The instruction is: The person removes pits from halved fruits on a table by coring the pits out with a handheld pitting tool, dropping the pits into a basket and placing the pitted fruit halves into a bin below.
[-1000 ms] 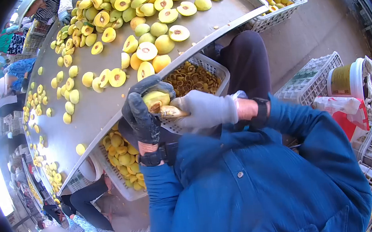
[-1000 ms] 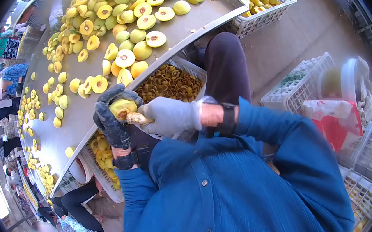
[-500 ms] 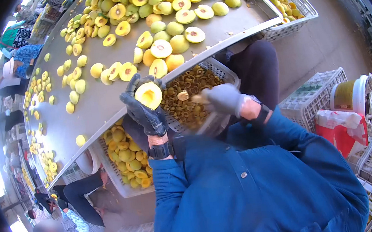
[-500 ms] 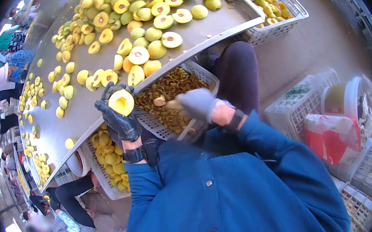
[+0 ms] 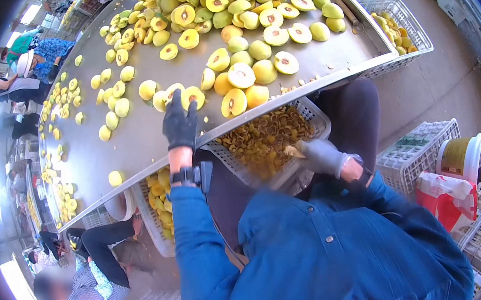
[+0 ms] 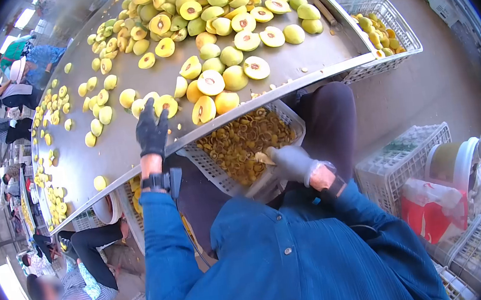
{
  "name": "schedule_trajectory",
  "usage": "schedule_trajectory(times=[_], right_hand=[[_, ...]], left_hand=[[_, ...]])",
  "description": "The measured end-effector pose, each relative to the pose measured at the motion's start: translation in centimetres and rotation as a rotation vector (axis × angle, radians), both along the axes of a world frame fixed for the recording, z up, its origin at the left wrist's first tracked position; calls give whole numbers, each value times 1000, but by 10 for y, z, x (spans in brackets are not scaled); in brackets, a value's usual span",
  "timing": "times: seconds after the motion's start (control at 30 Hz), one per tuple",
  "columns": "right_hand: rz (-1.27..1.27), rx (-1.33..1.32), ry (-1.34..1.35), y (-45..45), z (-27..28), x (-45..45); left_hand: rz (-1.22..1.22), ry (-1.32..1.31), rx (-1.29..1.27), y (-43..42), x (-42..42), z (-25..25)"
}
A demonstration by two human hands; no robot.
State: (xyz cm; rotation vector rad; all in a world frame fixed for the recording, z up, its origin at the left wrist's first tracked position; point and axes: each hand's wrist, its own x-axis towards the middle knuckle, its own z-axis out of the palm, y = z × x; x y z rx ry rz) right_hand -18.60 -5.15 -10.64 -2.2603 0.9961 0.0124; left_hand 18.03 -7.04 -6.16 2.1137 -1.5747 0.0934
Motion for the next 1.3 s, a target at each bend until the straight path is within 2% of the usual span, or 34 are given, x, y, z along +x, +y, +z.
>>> schedule_trajectory(times=[0.07,0.17,0.3,0.4,0.5,0.57,0.63,0.7,0.8,0.87,0.97,1.0,1.03,1.07,1.13,1.2,1.3], right_hand=[[-17,2,34,3,-5,-2],[-18,6,-19,1,1,0],[-66,47,-247,-15,35,17],[-253,179,-550,-31,66,49],[-399,90,-758,-32,94,84],[-438,242,-955,-24,86,106],[-491,537,-1037,-20,80,107],[-554,970,-972,-22,97,92],[-468,724,-880,-23,115,80],[-374,420,-917,-31,114,80],[-200,-31,-767,-40,137,69],[-107,28,-647,-42,147,66],[-92,-87,-648,-40,145,67],[-77,-202,-648,-38,140,68],[-95,-422,-697,-29,139,66],[-186,-374,-688,-9,144,58],[-209,-303,-584,17,140,56]], left_hand=[[-14,-85,74,-28,14,-25],[-135,300,43,-49,22,-38],[-109,890,33,-32,10,-19],[-103,853,45,0,-21,20],[-194,784,32,29,-62,59],[-254,722,-17,43,-81,64],[-284,649,-87,54,-94,65],[-224,799,-123,62,-106,67],[-172,1012,-135,70,-125,74],[-155,1091,-109,73,-131,77],[-162,1372,-96,80,-123,73],[-163,1425,-91,85,-123,73],[-173,1429,-104,87,-126,74],[-203,1333,-134,86,-131,79],[-242,965,-230,85,-148,93],[-242,733,-300,80,-158,101],[-240,613,-354,80,-161,99]])
